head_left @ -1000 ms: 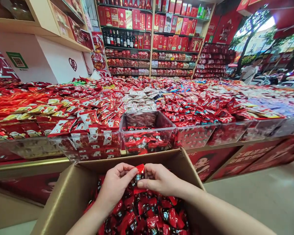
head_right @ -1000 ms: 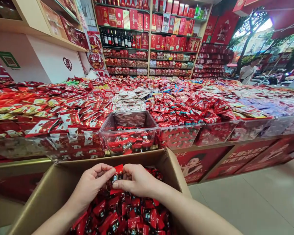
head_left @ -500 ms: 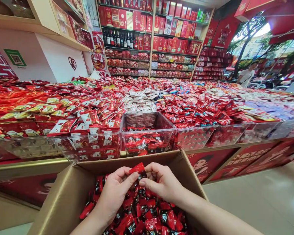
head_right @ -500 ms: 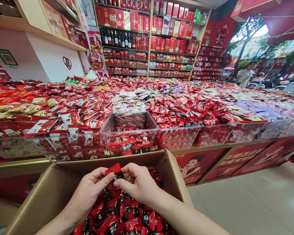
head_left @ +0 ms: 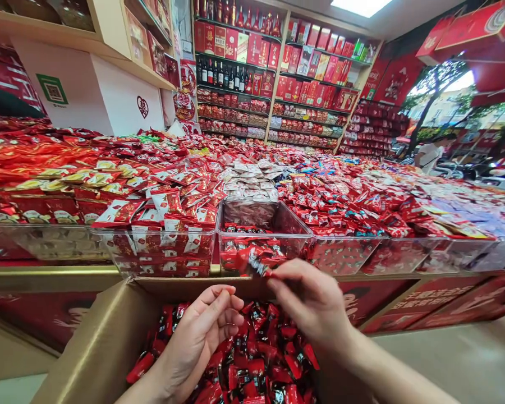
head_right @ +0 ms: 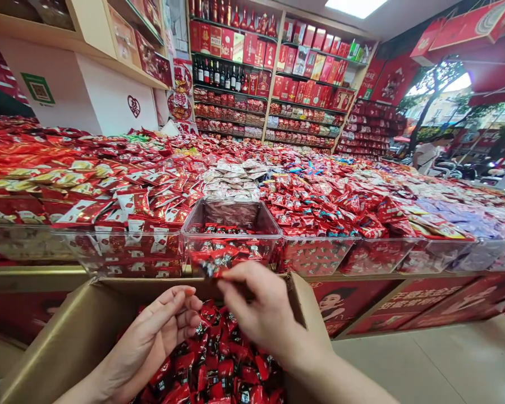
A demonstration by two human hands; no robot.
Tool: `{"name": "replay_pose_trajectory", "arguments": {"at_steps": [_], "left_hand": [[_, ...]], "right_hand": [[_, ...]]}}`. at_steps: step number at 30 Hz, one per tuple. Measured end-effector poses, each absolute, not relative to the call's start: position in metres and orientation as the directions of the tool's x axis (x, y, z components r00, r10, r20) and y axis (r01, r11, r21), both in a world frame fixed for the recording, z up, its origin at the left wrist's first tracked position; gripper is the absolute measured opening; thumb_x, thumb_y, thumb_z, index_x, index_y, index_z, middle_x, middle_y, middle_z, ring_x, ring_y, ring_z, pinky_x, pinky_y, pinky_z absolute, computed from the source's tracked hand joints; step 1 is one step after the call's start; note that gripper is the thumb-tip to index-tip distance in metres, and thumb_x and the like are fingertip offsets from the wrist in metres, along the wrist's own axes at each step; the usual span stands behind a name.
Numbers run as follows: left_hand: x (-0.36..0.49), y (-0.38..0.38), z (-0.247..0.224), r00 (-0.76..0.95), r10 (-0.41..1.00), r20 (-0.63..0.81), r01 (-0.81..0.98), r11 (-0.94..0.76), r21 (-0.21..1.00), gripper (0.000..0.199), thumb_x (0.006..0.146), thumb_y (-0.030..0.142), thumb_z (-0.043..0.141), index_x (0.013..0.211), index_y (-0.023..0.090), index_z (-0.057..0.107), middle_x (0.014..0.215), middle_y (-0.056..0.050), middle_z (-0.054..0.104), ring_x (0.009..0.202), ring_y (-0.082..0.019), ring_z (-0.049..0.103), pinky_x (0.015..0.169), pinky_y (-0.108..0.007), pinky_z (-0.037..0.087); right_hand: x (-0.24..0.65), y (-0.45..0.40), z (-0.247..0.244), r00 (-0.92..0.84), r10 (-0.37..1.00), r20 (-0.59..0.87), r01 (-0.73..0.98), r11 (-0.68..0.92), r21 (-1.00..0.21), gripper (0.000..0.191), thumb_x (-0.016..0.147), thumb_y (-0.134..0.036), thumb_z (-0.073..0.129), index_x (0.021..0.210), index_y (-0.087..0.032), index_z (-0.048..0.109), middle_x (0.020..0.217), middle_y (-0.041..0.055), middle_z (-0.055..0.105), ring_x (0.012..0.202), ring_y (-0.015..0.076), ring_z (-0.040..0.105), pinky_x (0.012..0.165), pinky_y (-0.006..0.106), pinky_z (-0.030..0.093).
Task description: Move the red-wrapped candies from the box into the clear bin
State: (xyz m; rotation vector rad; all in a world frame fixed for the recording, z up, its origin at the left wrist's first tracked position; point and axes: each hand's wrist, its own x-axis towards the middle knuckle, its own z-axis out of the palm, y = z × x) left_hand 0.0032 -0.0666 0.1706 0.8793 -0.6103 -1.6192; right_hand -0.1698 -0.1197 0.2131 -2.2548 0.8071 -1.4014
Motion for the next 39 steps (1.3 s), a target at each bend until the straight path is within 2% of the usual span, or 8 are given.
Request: {"name": "replay_pose_trajectory", "arguments": {"at_steps": [3, 5, 8, 11, 19, 24, 30, 39], "left_hand": [[0.004, -0.067, 0.172, -0.084, -0.962, -0.258, 0.534, -0.262, 0.804, 0.010, 0.078, 0.026, 0.055, 0.085, 0.019, 0.054, 0.076, 0.000, 0.061, 0.067, -0.010, 0.055, 0.067, -0.024, 0.042], [0.004, -0.068, 0.172, -0.094, -0.954, -0.284, 0.500, -0.292, 0.816, 0.010, 0.077, 0.025, 0.055, 0.084, 0.018, 0.054, 0.074, 0.000, 0.061, 0.065, -0.009, 0.055, 0.065, -0.024, 0.042], [0.003, -0.069, 0.170, -0.118, -0.941, -0.317, 0.473, -0.334, 0.815, 0.011, 0.075, 0.025, 0.057, 0.083, 0.018, 0.054, 0.072, 0.000, 0.061, 0.063, -0.009, 0.054, 0.063, -0.023, 0.041], [0.003, -0.069, 0.169, -0.151, -0.930, -0.336, 0.443, -0.368, 0.818, 0.012, 0.075, 0.025, 0.057, 0.082, 0.017, 0.054, 0.072, 0.000, 0.060, 0.063, -0.009, 0.054, 0.063, -0.023, 0.040], [0.007, -0.070, 0.171, -0.194, -0.906, -0.377, 0.369, -0.424, 0.827, 0.014, 0.073, 0.027, 0.059, 0.079, 0.016, 0.053, 0.068, 0.001, 0.060, 0.058, -0.006, 0.052, 0.057, -0.020, 0.036], [0.007, -0.070, 0.172, -0.211, -0.897, -0.388, 0.297, -0.437, 0.849, 0.018, 0.069, 0.030, 0.061, 0.079, 0.016, 0.053, 0.067, 0.002, 0.060, 0.057, -0.007, 0.052, 0.054, -0.019, 0.034], [0.008, -0.069, 0.170, -0.213, -0.899, -0.382, 0.241, -0.427, 0.871, 0.017, 0.069, 0.030, 0.061, 0.077, 0.017, 0.053, 0.067, 0.002, 0.060, 0.058, -0.007, 0.052, 0.053, -0.019, 0.033], [0.008, -0.070, 0.167, -0.236, -0.894, -0.381, 0.221, -0.431, 0.875, 0.020, 0.067, 0.031, 0.062, 0.078, 0.017, 0.054, 0.068, 0.001, 0.060, 0.058, -0.008, 0.051, 0.054, -0.021, 0.034]], "right_hand": [[-0.171, -0.162, 0.257, 0.455, -0.437, 0.775, -0.473, -0.857, -0.205, 0.009, 0.077, -0.020, 0.050, 0.082, -0.018, 0.056, 0.074, 0.0029, 0.059, 0.067, 0.0129, 0.054, 0.061, 0.025, 0.042], [-0.164, -0.198, 0.277, 0.552, -0.447, 0.704, -0.631, -0.776, 0.002, 0.013, 0.078, -0.023, 0.046, 0.078, -0.016, 0.057, 0.072, 0.0038, 0.059, 0.066, 0.0134, 0.053, 0.059, 0.025, 0.040], [-0.145, -0.249, 0.285, 0.686, -0.622, 0.377, -0.726, -0.620, 0.299, 0.020, 0.079, -0.024, 0.041, 0.085, -0.014, 0.057, 0.083, 0.0087, 0.061, 0.075, 0.0184, 0.055, 0.060, 0.027, 0.040], [-0.128, -0.278, 0.273, 0.719, -0.690, 0.082, -0.647, -0.620, 0.445, 0.024, 0.077, -0.019, 0.041, 0.092, -0.014, 0.059, 0.087, 0.0126, 0.062, 0.079, 0.0222, 0.058, 0.062, 0.029, 0.041], [-0.122, -0.288, 0.248, 0.709, -0.675, -0.206, -0.551, -0.712, 0.435, 0.028, 0.076, -0.019, 0.047, 0.099, -0.010, 0.060, 0.098, 0.0180, 0.060, 0.090, 0.0211, 0.057, 0.072, 0.026, 0.041], [-0.123, -0.293, 0.244, 0.656, -0.674, -0.340, -0.552, -0.736, 0.392, 0.025, 0.073, -0.023, 0.051, 0.089, -0.012, 0.065, 0.090, 0.0130, 0.064, 0.080, 0.0204, 0.060, 0.064, 0.024, 0.042], [-0.124, -0.297, 0.242, 0.654, -0.701, -0.285, -0.596, -0.710, 0.376, 0.031, 0.071, -0.016, 0.047, 0.096, -0.008, 0.063, 0.094, 0.0159, 0.063, 0.085, 0.0235, 0.059, 0.065, 0.025, 0.041], [-0.128, -0.315, 0.227, 0.644, -0.661, -0.386, -0.618, -0.747, 0.246, 0.031, 0.064, -0.026, 0.056, 0.092, -0.017, 0.066, 0.089, 0.0074, 0.066, 0.078, 0.0201, 0.060, 0.062, 0.023, 0.040]]}}
